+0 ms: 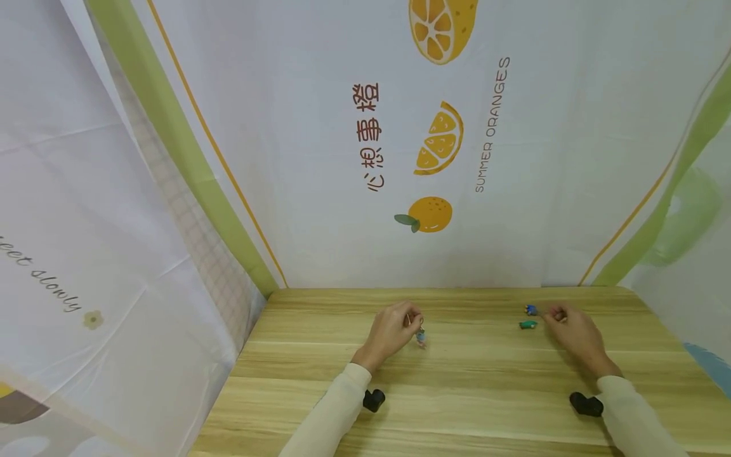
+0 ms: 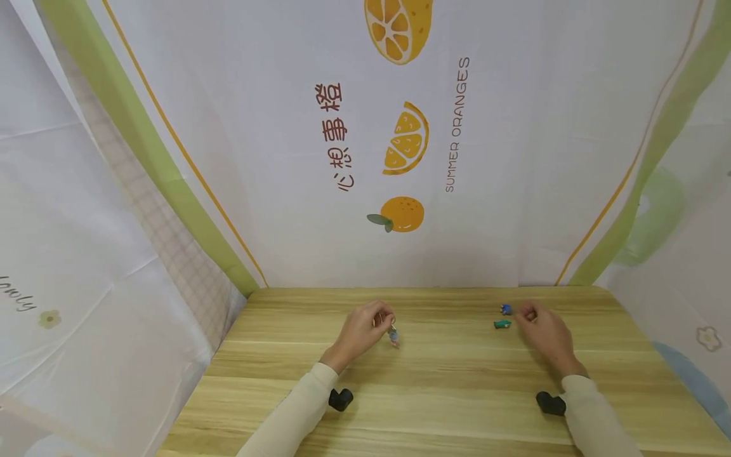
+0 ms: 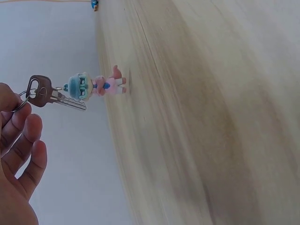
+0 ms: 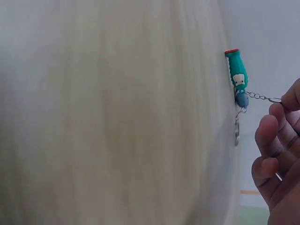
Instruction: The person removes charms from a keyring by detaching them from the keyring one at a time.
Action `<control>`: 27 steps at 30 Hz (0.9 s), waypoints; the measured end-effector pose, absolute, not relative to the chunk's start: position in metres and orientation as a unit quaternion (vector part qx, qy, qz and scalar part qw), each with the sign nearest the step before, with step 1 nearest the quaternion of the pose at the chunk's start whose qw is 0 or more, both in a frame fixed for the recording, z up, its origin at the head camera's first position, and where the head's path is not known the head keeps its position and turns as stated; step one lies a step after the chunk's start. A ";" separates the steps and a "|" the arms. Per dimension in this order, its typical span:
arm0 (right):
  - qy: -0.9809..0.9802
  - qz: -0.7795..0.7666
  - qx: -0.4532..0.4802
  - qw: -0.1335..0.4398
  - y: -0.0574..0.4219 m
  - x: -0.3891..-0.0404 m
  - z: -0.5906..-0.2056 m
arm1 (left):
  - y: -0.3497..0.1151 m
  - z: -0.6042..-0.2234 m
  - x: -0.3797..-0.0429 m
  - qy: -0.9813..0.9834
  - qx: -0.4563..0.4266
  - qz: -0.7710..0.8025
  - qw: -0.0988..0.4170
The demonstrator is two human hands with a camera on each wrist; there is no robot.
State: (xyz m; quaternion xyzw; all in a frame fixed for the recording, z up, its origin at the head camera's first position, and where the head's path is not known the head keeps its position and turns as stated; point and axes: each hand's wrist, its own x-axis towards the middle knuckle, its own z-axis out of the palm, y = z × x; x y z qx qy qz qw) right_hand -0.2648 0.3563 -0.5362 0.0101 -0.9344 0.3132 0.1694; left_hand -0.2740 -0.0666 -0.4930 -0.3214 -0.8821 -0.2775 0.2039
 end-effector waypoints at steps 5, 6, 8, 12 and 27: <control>-0.936 0.310 -0.005 0.165 0.364 -0.263 -0.539 | -0.067 -0.494 -0.274 -0.882 -0.322 -0.275 0.206; -0.937 0.309 -0.009 0.164 0.365 -0.262 -0.539 | -0.067 -0.494 -0.274 -0.882 -0.322 -0.275 0.206; -0.937 0.311 -0.016 0.158 0.368 -0.262 -0.539 | -0.066 -0.494 -0.274 -0.882 -0.323 -0.275 0.206; -0.940 0.308 -0.031 0.145 0.371 -0.263 -0.539 | -0.066 -0.494 -0.275 -0.880 -0.326 -0.275 0.210; -0.949 0.297 -0.065 0.084 0.383 -0.260 -0.536 | -0.066 -0.494 -0.275 -0.880 -0.324 -0.274 0.214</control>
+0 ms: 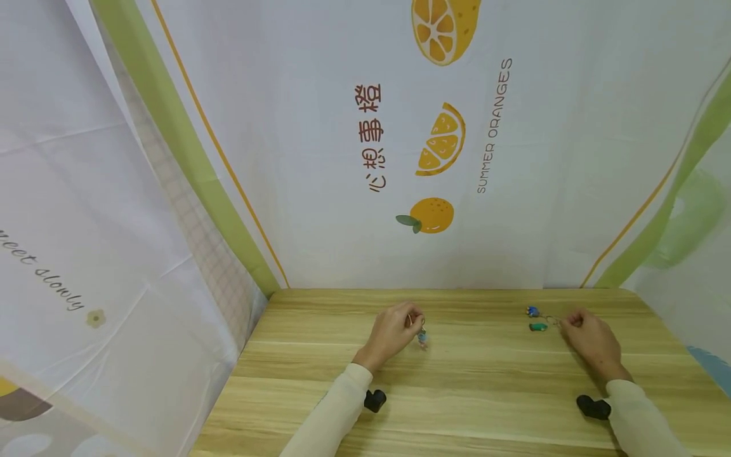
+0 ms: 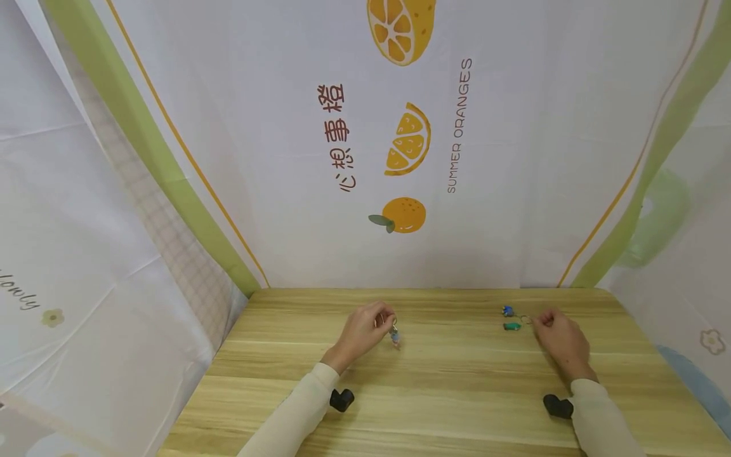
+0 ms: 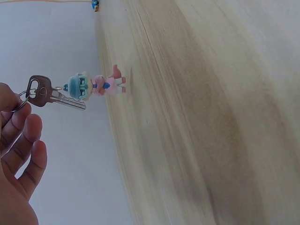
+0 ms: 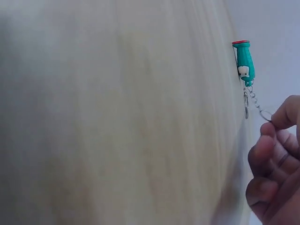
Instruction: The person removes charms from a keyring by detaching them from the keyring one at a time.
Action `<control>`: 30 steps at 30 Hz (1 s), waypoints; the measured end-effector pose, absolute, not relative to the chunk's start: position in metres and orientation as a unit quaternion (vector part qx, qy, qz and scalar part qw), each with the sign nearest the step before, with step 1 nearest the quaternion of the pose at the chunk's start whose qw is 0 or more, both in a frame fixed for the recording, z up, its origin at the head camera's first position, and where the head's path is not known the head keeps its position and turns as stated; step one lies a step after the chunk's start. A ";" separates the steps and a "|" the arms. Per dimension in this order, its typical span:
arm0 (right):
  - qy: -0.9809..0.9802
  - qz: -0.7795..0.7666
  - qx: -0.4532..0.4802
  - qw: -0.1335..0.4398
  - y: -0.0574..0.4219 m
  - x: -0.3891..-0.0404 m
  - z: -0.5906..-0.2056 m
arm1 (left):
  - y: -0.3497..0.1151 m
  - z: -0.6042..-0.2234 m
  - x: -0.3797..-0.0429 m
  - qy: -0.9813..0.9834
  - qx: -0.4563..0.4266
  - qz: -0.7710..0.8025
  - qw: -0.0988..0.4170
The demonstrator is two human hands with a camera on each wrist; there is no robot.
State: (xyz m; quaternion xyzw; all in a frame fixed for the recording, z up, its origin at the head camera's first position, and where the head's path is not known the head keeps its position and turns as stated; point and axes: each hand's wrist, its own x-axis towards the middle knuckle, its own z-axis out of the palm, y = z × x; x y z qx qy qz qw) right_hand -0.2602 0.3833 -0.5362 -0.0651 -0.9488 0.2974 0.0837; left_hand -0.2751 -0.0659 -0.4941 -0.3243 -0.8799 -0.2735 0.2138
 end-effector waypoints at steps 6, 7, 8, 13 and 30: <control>-0.952 0.294 -0.076 0.042 0.389 -0.258 -0.536 | -0.066 -0.495 -0.275 -0.882 -0.322 -0.279 0.203; -0.953 0.293 -0.077 0.035 0.390 -0.258 -0.536 | -0.066 -0.495 -0.275 -0.883 -0.321 -0.280 0.200; -0.953 0.292 -0.077 0.028 0.391 -0.257 -0.535 | -0.066 -0.495 -0.275 -0.884 -0.319 -0.279 0.198; -0.954 0.290 -0.074 0.010 0.392 -0.259 -0.534 | -0.067 -0.495 -0.276 -0.888 -0.313 -0.274 0.197; -0.955 0.291 -0.056 0.032 0.384 -0.254 -0.531 | -0.065 -0.493 -0.276 -0.882 -0.320 -0.279 0.206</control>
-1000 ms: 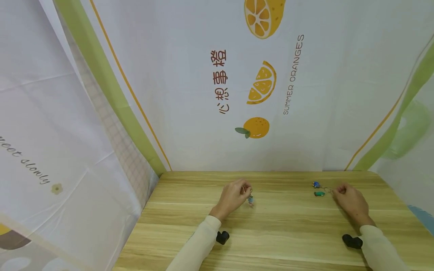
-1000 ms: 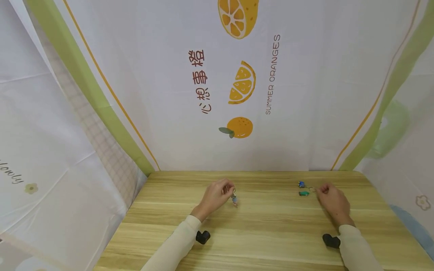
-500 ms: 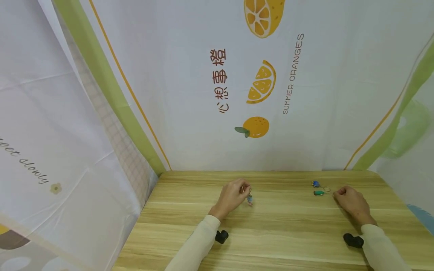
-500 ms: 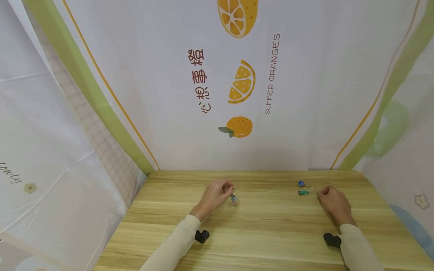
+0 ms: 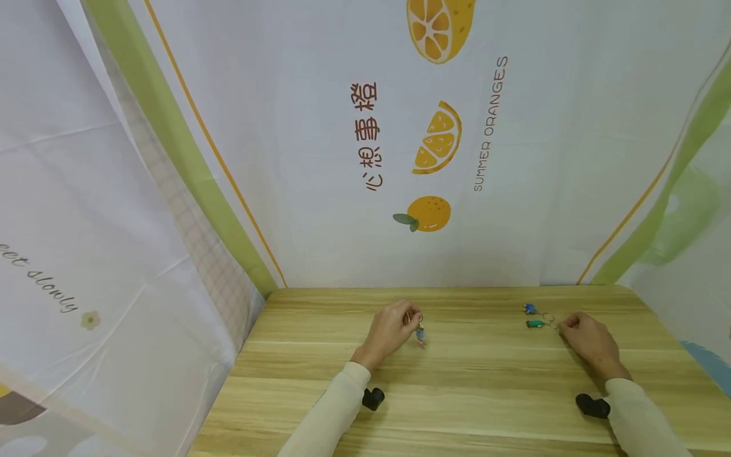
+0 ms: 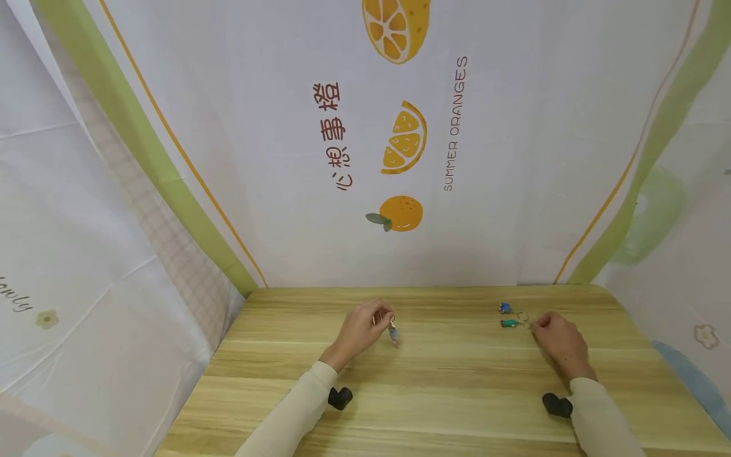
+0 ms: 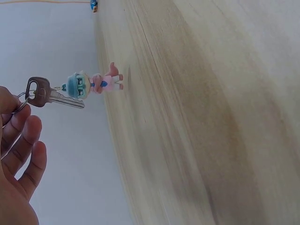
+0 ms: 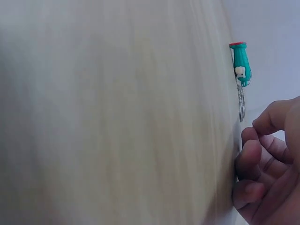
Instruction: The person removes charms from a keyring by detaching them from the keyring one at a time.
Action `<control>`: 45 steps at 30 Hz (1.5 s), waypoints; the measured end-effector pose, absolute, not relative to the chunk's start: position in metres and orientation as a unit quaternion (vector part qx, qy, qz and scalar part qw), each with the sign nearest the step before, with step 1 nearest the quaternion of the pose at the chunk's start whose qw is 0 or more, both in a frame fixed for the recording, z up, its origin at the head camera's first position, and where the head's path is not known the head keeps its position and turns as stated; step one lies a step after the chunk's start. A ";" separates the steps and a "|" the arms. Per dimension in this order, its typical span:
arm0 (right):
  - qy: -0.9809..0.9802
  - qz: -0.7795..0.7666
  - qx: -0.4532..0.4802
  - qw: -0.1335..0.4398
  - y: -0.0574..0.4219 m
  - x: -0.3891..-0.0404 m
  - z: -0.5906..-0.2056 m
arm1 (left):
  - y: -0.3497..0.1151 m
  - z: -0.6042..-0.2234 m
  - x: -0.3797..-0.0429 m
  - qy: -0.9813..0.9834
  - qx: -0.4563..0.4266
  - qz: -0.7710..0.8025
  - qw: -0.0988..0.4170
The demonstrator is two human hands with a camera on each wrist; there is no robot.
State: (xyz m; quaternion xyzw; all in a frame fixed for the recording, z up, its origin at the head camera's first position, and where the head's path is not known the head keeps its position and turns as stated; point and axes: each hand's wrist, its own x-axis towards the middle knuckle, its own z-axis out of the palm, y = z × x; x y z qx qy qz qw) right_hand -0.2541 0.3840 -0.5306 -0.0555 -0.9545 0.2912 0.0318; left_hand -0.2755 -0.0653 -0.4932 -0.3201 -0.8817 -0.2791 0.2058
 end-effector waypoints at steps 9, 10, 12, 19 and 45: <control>-0.951 0.302 -0.018 0.067 0.356 -0.259 -0.531 | -0.064 -0.492 -0.277 -0.878 -0.328 -0.274 0.215; -0.950 0.303 -0.014 0.071 0.351 -0.260 -0.531 | -0.063 -0.492 -0.277 -0.877 -0.329 -0.276 0.216; -0.950 0.304 -0.005 0.077 0.341 -0.262 -0.530 | -0.063 -0.492 -0.277 -0.876 -0.332 -0.278 0.214; -0.938 0.329 0.050 0.100 0.296 -0.266 -0.521 | -0.061 -0.493 -0.277 -0.876 -0.328 -0.280 0.215; -0.882 0.383 0.257 0.096 0.149 -0.272 -0.506 | -0.060 -0.494 -0.278 -0.877 -0.314 -0.299 0.209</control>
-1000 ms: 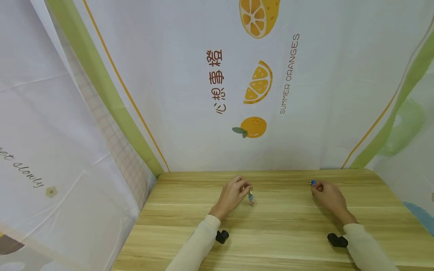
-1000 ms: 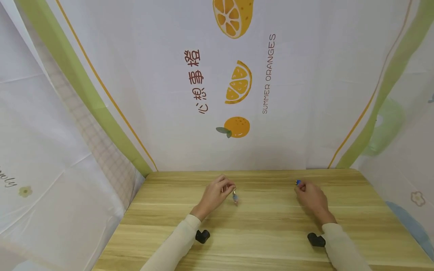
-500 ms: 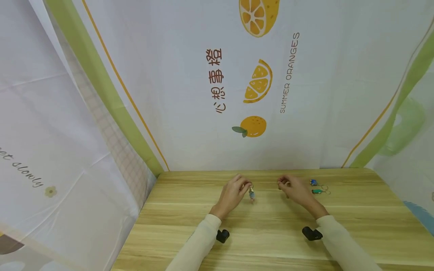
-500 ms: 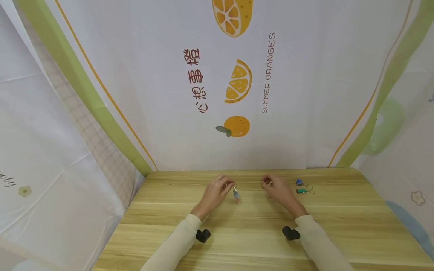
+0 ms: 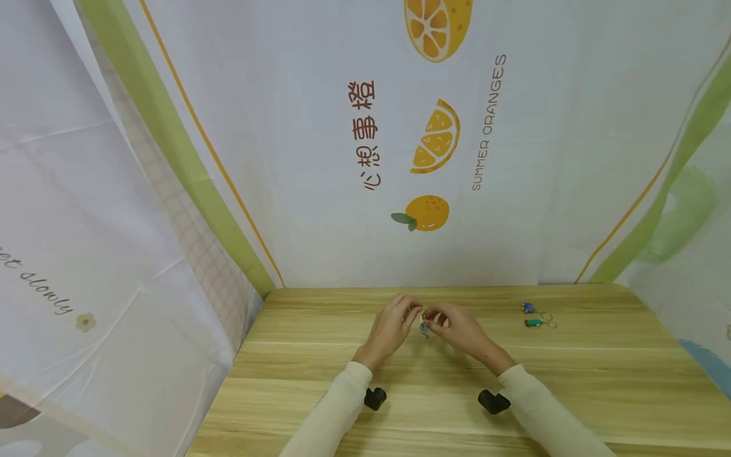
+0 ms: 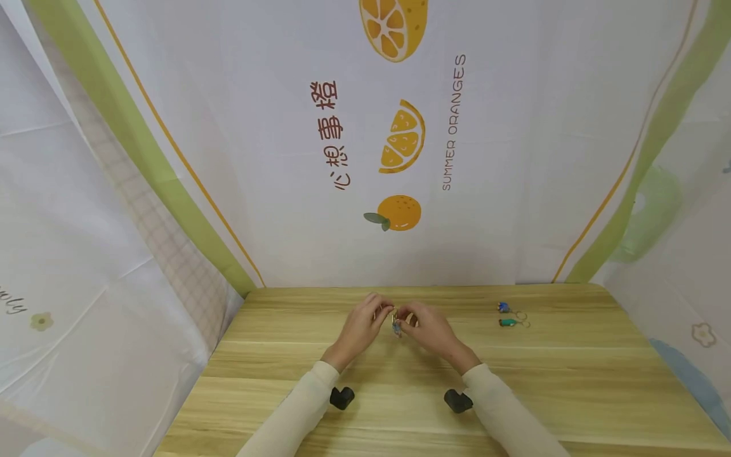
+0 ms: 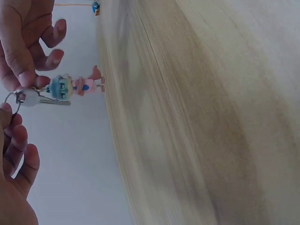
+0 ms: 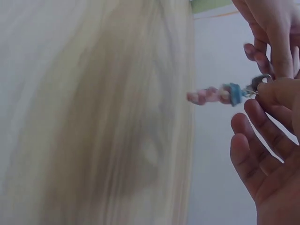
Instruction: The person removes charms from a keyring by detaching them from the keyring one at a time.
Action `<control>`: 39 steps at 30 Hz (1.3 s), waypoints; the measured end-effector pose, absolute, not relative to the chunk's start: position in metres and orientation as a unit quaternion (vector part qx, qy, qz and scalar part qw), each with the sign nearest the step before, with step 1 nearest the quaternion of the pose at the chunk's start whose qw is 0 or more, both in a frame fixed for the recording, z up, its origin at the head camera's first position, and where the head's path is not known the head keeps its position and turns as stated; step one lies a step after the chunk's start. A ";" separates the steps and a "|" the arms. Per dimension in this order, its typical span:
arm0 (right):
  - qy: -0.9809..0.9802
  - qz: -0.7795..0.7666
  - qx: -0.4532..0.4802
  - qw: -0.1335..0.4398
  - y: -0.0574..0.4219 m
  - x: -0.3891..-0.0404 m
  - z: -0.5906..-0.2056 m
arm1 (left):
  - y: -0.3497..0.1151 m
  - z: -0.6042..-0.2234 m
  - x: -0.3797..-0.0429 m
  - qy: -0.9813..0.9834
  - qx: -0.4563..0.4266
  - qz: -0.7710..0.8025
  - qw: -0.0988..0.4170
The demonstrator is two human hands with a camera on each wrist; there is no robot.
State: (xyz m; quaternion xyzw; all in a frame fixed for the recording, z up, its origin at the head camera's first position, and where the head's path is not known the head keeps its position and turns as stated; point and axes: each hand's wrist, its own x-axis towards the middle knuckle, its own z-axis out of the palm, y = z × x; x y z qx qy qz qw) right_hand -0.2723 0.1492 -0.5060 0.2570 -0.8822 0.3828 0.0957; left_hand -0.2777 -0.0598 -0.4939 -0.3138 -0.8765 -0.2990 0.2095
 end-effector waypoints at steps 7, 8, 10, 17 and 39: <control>-0.875 0.405 0.246 0.102 0.141 -0.268 -0.510 | -0.061 -0.498 -0.277 -0.867 -0.322 -0.318 0.208; -0.876 0.407 0.240 0.098 0.141 -0.268 -0.510 | -0.061 -0.498 -0.277 -0.866 -0.323 -0.318 0.208; -0.876 0.412 0.233 0.093 0.141 -0.268 -0.508 | -0.061 -0.497 -0.277 -0.864 -0.325 -0.322 0.209; -0.880 0.421 0.203 0.086 0.143 -0.268 -0.504 | -0.060 -0.494 -0.279 -0.868 -0.322 -0.321 0.198; -0.858 0.438 0.238 0.122 0.147 -0.269 -0.500 | -0.062 -0.493 -0.278 -0.872 -0.308 -0.334 0.184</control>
